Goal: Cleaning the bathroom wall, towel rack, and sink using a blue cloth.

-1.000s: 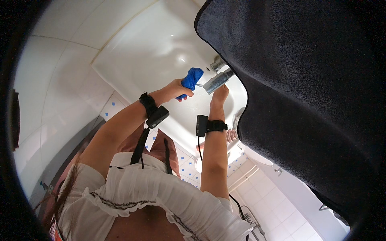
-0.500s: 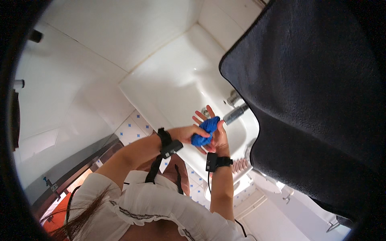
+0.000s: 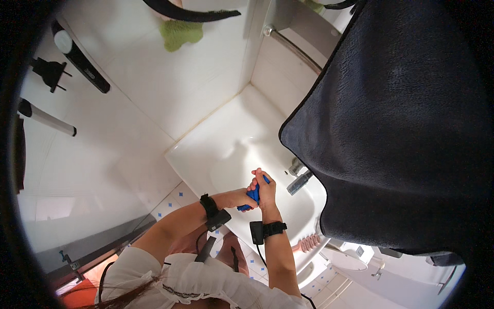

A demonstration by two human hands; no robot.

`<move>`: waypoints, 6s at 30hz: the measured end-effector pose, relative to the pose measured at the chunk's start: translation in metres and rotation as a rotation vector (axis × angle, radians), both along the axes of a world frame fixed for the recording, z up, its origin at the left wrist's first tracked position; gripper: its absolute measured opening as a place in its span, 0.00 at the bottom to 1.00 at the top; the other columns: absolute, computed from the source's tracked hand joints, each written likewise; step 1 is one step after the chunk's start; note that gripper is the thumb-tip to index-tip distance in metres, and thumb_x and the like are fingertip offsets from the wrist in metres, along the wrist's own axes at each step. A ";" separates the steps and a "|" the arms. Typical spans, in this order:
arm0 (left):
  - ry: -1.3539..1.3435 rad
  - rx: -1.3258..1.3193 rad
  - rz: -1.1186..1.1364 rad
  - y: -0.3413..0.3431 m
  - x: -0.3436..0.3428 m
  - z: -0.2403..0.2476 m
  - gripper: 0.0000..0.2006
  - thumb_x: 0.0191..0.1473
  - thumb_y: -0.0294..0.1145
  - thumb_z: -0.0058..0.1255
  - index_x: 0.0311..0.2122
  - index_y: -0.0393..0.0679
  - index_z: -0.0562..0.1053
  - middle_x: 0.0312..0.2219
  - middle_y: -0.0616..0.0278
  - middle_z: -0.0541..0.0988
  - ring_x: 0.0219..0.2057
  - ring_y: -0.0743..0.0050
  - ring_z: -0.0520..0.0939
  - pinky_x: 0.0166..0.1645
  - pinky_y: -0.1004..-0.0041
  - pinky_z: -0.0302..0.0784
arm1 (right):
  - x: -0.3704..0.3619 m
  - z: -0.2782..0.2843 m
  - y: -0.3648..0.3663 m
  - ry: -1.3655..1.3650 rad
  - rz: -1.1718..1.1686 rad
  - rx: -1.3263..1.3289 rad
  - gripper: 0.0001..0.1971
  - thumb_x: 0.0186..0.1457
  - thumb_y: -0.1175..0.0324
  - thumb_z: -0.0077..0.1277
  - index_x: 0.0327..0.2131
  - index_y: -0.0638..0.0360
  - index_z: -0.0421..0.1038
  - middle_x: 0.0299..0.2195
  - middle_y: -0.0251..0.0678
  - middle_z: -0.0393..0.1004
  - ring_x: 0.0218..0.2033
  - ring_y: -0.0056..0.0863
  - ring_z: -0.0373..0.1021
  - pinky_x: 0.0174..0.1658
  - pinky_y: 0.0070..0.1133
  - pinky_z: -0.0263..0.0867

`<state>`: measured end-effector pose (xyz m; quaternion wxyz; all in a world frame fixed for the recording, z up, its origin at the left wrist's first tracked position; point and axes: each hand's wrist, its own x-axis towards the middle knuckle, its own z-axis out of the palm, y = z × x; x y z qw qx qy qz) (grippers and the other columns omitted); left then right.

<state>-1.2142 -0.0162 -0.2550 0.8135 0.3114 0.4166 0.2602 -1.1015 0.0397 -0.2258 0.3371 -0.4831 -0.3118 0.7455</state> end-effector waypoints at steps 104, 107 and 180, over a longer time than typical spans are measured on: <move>-0.178 0.258 0.343 0.003 -0.074 0.125 0.27 0.63 0.56 0.37 0.56 0.45 0.65 0.50 0.62 0.72 0.49 0.74 0.75 0.51 0.69 0.72 | -0.007 0.161 -0.040 -0.259 0.083 1.088 0.12 0.46 0.84 0.50 0.35 0.60 0.76 0.34 0.36 0.72 0.38 0.30 0.68 0.44 0.20 0.62; -0.344 0.155 0.392 0.009 -0.075 0.128 0.23 0.65 0.49 0.38 0.59 0.47 0.60 0.53 0.63 0.69 0.53 0.71 0.71 0.59 0.65 0.64 | -0.009 0.173 -0.051 -0.117 0.151 1.074 0.11 0.47 0.84 0.50 0.35 0.61 0.77 0.33 0.35 0.71 0.37 0.28 0.68 0.43 0.20 0.62; 0.136 0.443 -0.534 -0.013 -0.018 0.087 0.17 0.60 0.26 0.47 0.54 0.36 0.64 0.44 0.62 0.76 0.44 0.76 0.75 0.50 0.76 0.69 | -0.004 -0.007 -0.095 0.619 -0.807 0.153 0.02 0.51 0.75 0.49 0.30 0.60 0.70 0.25 0.39 0.72 0.27 0.38 0.72 0.31 0.32 0.71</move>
